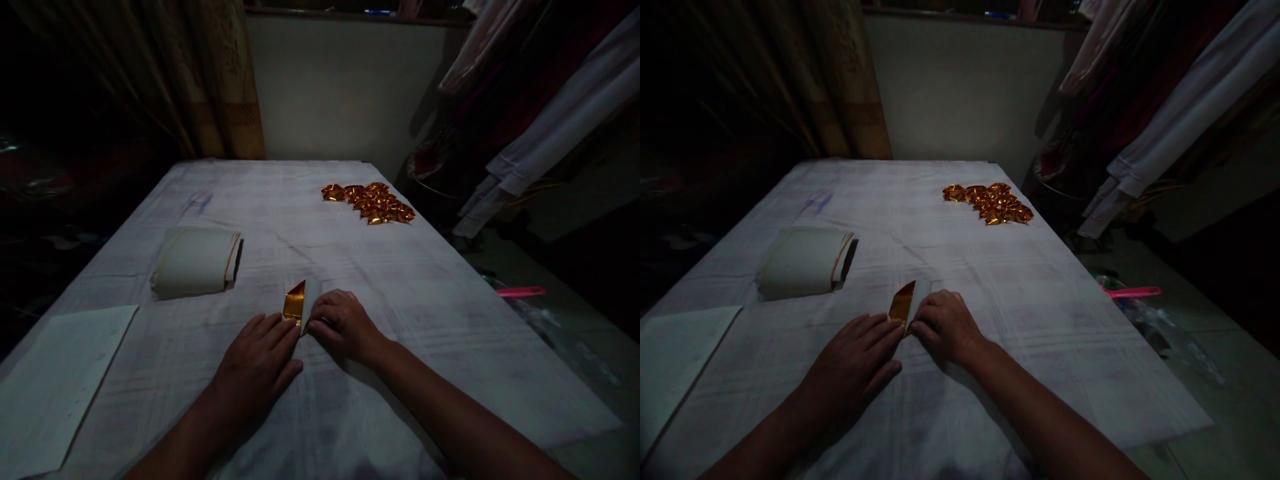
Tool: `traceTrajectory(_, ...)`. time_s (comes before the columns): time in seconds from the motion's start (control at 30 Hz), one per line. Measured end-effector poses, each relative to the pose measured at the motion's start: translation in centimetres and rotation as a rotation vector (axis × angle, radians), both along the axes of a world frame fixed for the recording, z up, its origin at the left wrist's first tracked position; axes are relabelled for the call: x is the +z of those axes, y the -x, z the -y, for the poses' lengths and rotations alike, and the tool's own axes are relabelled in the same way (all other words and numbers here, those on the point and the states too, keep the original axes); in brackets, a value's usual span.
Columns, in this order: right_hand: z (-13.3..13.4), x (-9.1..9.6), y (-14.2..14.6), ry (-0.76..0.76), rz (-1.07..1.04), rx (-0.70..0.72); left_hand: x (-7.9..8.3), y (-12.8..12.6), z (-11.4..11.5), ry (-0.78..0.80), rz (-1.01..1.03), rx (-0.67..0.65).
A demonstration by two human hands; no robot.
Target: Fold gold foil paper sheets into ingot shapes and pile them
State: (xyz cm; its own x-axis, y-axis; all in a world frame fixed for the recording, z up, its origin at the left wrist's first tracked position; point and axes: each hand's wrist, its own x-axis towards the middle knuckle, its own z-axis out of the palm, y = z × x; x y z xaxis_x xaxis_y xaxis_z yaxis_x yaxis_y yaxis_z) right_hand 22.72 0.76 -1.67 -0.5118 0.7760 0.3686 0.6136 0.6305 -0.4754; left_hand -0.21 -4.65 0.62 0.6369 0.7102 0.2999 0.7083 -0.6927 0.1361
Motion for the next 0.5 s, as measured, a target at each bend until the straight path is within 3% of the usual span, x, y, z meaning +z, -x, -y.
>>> traceTrajectory(0.5,-0.17,0.40,1.14,0.078,0.019,-0.104,-0.14,-0.01,0.43,0.032,0.016,0.020)
